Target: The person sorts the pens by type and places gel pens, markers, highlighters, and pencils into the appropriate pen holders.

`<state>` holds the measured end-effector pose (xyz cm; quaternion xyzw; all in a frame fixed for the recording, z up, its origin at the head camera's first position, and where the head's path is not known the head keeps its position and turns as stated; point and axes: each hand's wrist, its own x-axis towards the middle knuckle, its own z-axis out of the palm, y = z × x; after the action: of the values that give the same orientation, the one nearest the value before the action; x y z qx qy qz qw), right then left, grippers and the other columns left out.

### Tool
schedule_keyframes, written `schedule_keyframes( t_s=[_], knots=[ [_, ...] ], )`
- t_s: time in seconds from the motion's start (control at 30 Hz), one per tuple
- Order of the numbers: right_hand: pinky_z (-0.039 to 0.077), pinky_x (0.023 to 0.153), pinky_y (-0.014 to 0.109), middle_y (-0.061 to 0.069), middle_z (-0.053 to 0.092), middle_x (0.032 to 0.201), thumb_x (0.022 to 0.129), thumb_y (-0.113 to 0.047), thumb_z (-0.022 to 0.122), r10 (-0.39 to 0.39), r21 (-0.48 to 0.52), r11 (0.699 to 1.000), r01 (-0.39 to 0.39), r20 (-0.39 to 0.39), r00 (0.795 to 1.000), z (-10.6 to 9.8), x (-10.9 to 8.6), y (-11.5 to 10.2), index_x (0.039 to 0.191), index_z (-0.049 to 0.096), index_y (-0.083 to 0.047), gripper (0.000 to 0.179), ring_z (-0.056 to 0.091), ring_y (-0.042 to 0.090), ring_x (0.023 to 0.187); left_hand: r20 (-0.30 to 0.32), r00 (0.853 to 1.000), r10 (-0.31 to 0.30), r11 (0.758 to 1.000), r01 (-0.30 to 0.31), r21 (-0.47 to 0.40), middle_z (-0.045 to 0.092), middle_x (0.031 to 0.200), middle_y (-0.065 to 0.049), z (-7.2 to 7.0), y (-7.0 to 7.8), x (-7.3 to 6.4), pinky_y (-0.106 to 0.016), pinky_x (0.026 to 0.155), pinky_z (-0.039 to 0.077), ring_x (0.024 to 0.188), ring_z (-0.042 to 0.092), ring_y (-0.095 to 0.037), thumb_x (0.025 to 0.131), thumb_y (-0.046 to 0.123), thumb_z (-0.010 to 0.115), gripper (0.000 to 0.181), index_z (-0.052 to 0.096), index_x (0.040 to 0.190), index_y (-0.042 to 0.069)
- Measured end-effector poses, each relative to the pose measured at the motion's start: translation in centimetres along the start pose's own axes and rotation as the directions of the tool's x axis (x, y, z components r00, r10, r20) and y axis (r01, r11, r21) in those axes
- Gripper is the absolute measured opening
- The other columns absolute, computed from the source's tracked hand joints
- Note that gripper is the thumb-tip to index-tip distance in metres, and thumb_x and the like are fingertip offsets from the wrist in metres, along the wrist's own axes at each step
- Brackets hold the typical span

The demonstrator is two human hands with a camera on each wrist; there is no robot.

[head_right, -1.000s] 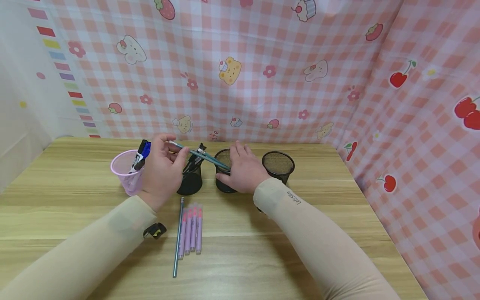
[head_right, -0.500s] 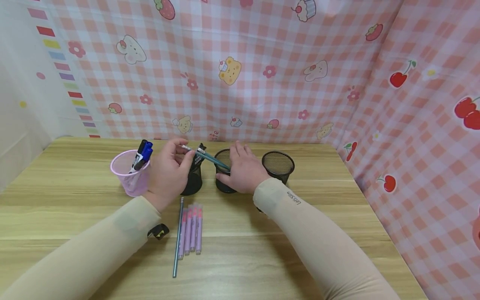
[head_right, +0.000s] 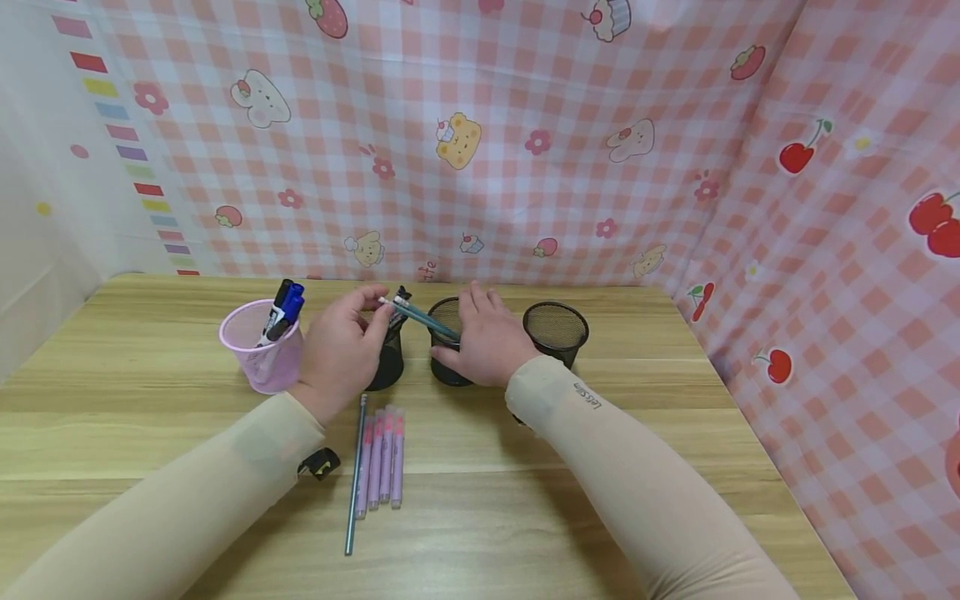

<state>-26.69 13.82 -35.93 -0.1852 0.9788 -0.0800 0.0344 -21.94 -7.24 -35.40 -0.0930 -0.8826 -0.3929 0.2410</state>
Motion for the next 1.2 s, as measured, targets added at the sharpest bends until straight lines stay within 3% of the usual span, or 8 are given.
schedule_keyframes(
  t_s=[0.33, 0.6, 0.83, 1.03, 1.2],
  knots=[
    [0.021, 0.132, 0.054, 0.021, 0.008, 0.177, 0.1, -0.065, 0.057, -0.005, -0.001, 1.0, 0.005, -0.006, 1.0, 0.0, 0.0, 0.1, 0.168, 0.012, -0.002, 0.103, 0.014, 0.041, 0.163, 0.054, 0.999, -0.004, 0.998, 0.001, 0.064, 0.076, 0.121, -0.005, 0.1, 0.1, 0.0, -0.045, 0.085, 0.06, 0.104, 0.073, -0.024, 0.109, 0.033, 0.058, 0.033, 0.073, 0.132, 0.013],
    [0.022, 0.132, 0.054, 0.021, 0.008, 0.177, 0.1, -0.066, 0.058, -0.007, -0.005, 1.0, 0.007, -0.008, 1.0, -0.1, -0.1, 0.0, 0.168, 0.011, -0.002, 0.104, 0.013, 0.041, 0.164, 0.065, 0.998, -0.006, 0.998, 0.003, 0.055, 0.076, 0.116, -0.003, -0.2, 0.2, -0.4, -0.042, 0.082, 0.058, 0.097, 0.07, -0.021, 0.109, 0.033, 0.058, 0.034, 0.072, 0.132, 0.013],
    [0.022, 0.132, 0.055, 0.021, 0.009, 0.177, 0.1, -0.066, 0.058, 0.0, 0.005, 1.0, 0.0, -0.006, 1.0, -0.1, -0.2, -0.1, 0.168, 0.012, -0.002, 0.105, 0.011, 0.04, 0.164, 0.075, 0.996, 0.038, 0.999, -0.039, 0.011, 0.075, 0.113, -0.002, -1.0, 0.1, -1.1, -0.038, 0.076, 0.056, 0.092, 0.068, -0.019, 0.107, 0.029, 0.062, 0.028, 0.071, 0.128, 0.013],
    [0.022, 0.132, 0.055, 0.02, 0.009, 0.177, 0.1, -0.066, 0.057, 0.003, 0.007, 1.0, -0.003, -0.008, 1.0, -0.1, -0.2, -0.2, 0.168, 0.012, -0.003, 0.104, 0.011, 0.039, 0.164, 0.145, 0.988, 0.054, 0.998, -0.056, 0.014, 0.073, 0.115, -0.003, -1.8, -0.3, -1.8, -0.033, 0.071, 0.053, 0.082, 0.063, -0.018, 0.105, 0.027, 0.065, 0.027, 0.07, 0.126, 0.01],
    [0.022, 0.132, 0.055, 0.019, 0.008, 0.177, 0.1, -0.065, 0.058, 0.006, 0.01, 1.0, -0.006, -0.003, 1.0, -0.1, -0.2, -0.1, 0.169, 0.012, -0.003, 0.104, 0.01, 0.038, 0.165, 0.24, 0.971, 0.025, 0.997, -0.043, 0.069, 0.074, 0.117, -0.006, -2.4, -0.8, -2.2, -0.041, 0.081, 0.058, 0.095, 0.069, -0.023, 0.104, 0.028, 0.066, 0.031, 0.069, 0.129, 0.009]
  ],
)
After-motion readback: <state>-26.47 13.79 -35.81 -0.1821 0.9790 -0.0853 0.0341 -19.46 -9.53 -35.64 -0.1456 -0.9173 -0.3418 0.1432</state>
